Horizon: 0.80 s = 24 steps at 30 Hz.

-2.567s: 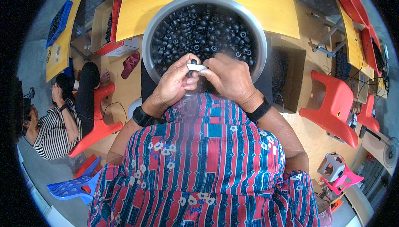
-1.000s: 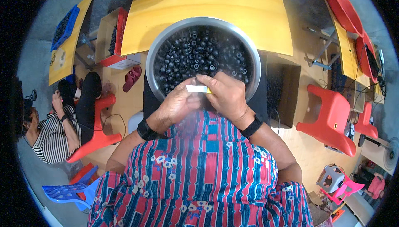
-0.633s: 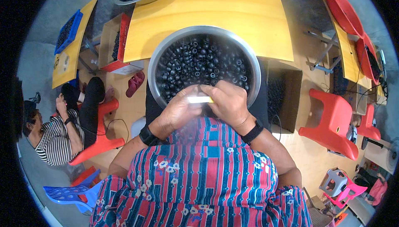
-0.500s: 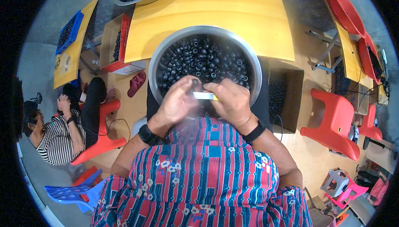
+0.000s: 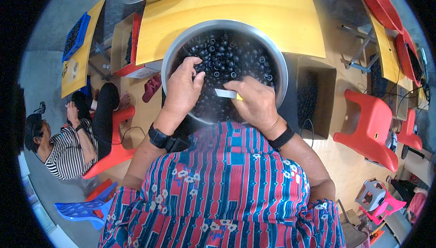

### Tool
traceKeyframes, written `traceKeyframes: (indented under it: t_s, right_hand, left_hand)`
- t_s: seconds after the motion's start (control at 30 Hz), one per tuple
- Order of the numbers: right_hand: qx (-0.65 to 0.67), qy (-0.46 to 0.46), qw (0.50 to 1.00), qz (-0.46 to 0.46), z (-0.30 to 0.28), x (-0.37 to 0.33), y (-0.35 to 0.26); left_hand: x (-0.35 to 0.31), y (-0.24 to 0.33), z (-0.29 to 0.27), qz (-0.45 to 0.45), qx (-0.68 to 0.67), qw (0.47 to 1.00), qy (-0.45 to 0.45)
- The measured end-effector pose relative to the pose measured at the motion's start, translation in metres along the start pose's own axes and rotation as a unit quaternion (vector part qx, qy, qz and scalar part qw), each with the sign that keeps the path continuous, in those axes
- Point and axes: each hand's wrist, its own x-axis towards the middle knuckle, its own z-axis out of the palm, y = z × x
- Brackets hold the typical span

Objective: Cleaning and scraping small round black objects in a metal bowl.

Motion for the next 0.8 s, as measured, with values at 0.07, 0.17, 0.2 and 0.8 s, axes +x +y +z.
traceKeyframes:
  t_s: [0.07,0.17,0.2,0.8]
  right_hand:
    - [0.011,-0.007,1.0,-0.002,0.0012,0.0009,-0.0024]
    - [0.024,-0.015,1.0,0.001,0.0007,0.0025,-0.0047]
    - [0.022,-0.014,1.0,0.002,0.0007,0.002,-0.0042]
    - [0.017,-0.044,0.999,0.022,0.0037,0.0,-0.0001]
  left_hand:
    - [-0.0015,-0.0031,0.0029,0.024,0.027,0.999,0.011]
    - [-0.0029,-0.0081,0.0015,0.072,0.057,0.995,-0.024]
    - [-0.0032,-0.007,0.0025,0.06,0.06,0.996,-0.039]
    - [-0.0025,-0.0095,-0.0024,0.054,0.088,0.992,-0.077]
